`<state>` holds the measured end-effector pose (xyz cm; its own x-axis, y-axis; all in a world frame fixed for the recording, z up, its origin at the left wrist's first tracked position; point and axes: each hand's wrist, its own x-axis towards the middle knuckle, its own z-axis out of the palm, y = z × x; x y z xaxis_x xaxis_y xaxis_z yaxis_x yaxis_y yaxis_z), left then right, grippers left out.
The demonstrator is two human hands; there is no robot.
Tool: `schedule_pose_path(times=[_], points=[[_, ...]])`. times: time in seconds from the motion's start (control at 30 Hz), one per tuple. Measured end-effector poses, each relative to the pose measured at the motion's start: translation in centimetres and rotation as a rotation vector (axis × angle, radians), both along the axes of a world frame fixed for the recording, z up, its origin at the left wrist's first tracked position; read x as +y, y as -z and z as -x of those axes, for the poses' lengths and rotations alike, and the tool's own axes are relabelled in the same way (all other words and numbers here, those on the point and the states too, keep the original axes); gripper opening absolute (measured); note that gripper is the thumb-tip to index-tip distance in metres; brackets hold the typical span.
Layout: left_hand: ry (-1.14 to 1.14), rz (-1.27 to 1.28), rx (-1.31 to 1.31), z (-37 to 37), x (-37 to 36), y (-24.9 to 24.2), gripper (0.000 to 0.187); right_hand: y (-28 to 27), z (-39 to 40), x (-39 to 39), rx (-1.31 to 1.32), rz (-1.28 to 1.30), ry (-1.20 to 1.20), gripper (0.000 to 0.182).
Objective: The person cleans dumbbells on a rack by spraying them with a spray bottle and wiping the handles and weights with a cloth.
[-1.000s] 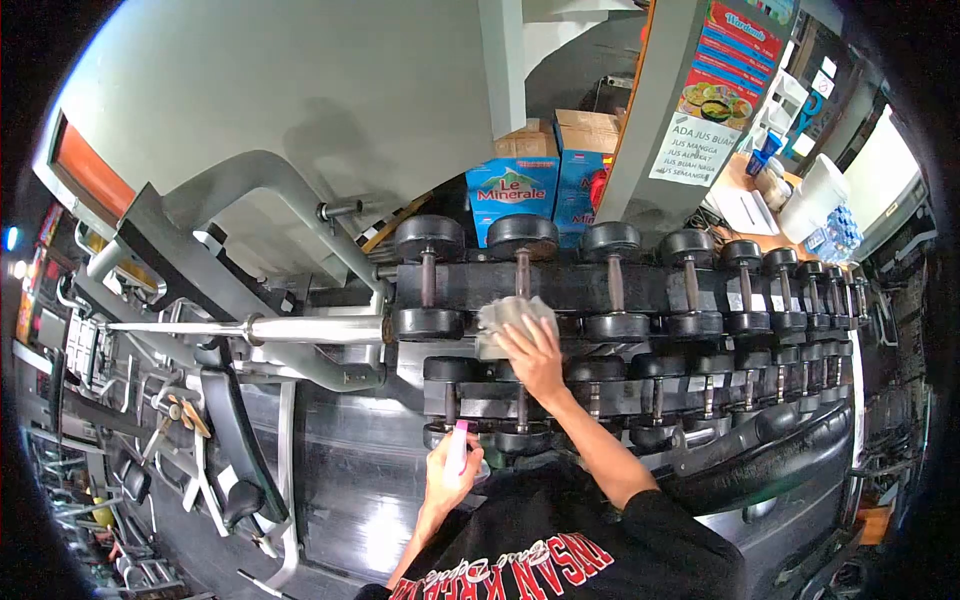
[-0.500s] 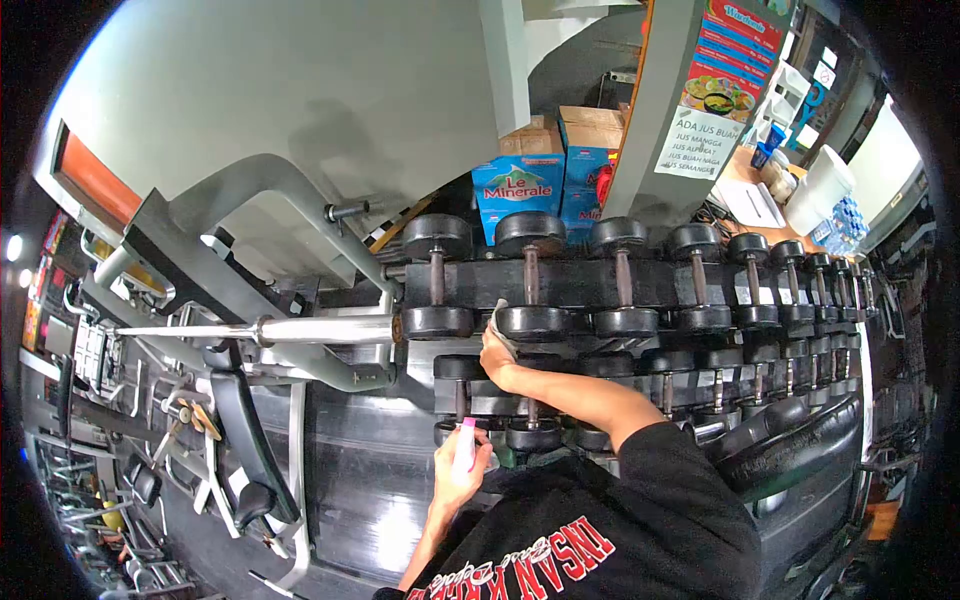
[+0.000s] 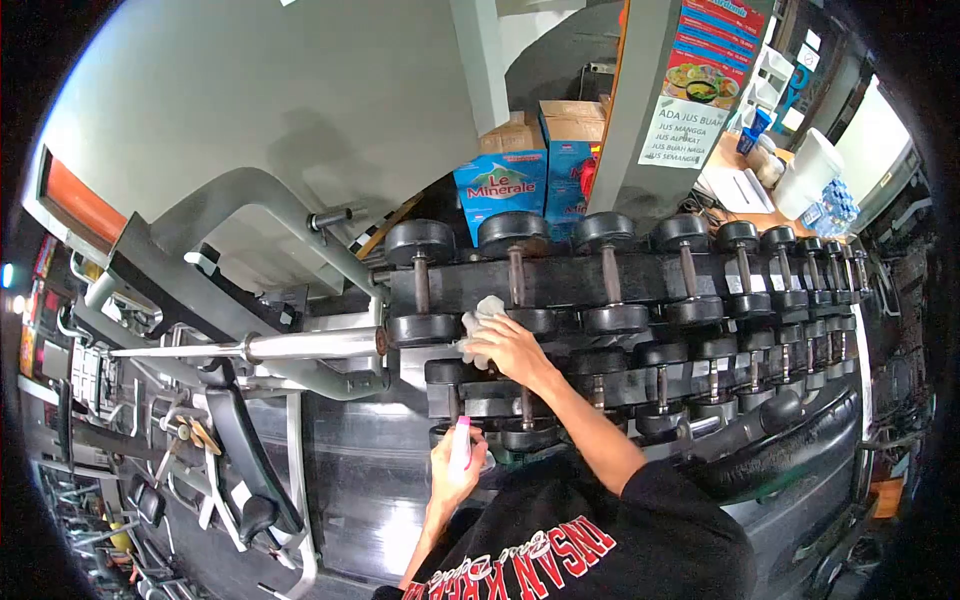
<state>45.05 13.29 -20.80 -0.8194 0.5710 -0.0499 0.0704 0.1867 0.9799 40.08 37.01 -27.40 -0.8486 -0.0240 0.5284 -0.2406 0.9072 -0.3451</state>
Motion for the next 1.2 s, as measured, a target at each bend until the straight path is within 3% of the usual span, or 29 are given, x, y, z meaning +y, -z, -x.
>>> schedule_pose_path(times=[0.03,0.07,0.2,0.3,0.33,0.4,0.43,0.47,0.53,0.67,0.73,0.77,0.8,0.87,0.9,1.0,1.03,1.07,1.2], points=[[0.000,-0.001,-0.002,0.1,0.2,0.2,0.014,-0.2,-0.7,0.0,-0.070,-0.006,0.072,0.039],[-0.009,-0.009,-0.021,0.1,0.3,0.3,0.014,-0.3,-1.4,0.0,-0.074,-0.005,0.072,0.039],[0.003,0.015,-0.066,0.2,0.7,0.2,0.014,1.0,-3.9,1.0,0.044,-0.011,0.212,0.046],[-0.003,-0.002,-0.073,0.3,0.6,0.6,0.014,2.8,-5.6,2.4,0.203,0.135,0.297,0.058],[0.000,-0.002,-0.076,0.3,0.5,0.7,0.014,4.2,-5.7,2.5,0.200,0.133,0.301,0.058],[0.009,0.028,0.019,0.4,0.3,0.9,0.013,7.1,-5.8,2.6,0.296,0.453,0.580,0.059],[0.010,0.027,0.011,0.3,0.2,0.9,0.013,8.1,-5.8,2.4,0.283,0.536,0.648,0.043],[0.001,0.023,-0.004,0.3,0.2,0.9,0.012,9.1,-5.9,2.5,0.278,0.532,0.650,0.043],[-0.009,0.017,-0.018,0.5,0.2,1.0,0.012,11.7,-5.6,2.7,-0.299,1.034,0.956,0.037],[0.052,-0.021,0.109,0.9,0.4,1.1,0.011,16.9,-4.2,1.9,-0.051,1.334,0.830,0.036],[0.043,-0.039,0.147,0.4,0.2,1.0,0.011,16.3,-3.0,1.1,0.320,1.947,0.677,0.034],[0.029,-0.058,0.155,0.4,0.3,1.1,0.010,14.4,-2.8,0.6,0.306,2.169,0.824,0.028],[0.012,-0.076,0.165,0.5,0.3,1.1,0.010,14.5,-2.8,0.7,0.302,2.171,0.814,0.028],[-0.022,-0.082,0.133,0.4,0.0,1.0,0.011,16.9,-3.3,1.3,0.224,2.731,0.429,0.026],[-0.049,-0.088,0.093,0.4,-0.1,0.8,0.011,16.6,-3.0,1.4,0.221,2.869,0.277,0.028],[-0.071,-0.038,0.086,0.2,-0.8,0.0,0.012,13.8,-3.6,1.7,0.304,2.907,0.338,0.030],[-0.077,-0.034,0.087,0.2,-1.1,0.1,0.012,11.0,-3.7,1.5,0.306,2.860,0.560,0.030],[-0.090,-0.040,0.093,0.2,-1.4,0.3,0.012,10.0,-4.2,1.2,0.326,2.771,0.467,0.031],[-0.165,-0.014,0.164,-0.1,-1.8,-0.2,0.010,3.9,-3.8,-2.6,0.396,2.354,0.630,0.031]])
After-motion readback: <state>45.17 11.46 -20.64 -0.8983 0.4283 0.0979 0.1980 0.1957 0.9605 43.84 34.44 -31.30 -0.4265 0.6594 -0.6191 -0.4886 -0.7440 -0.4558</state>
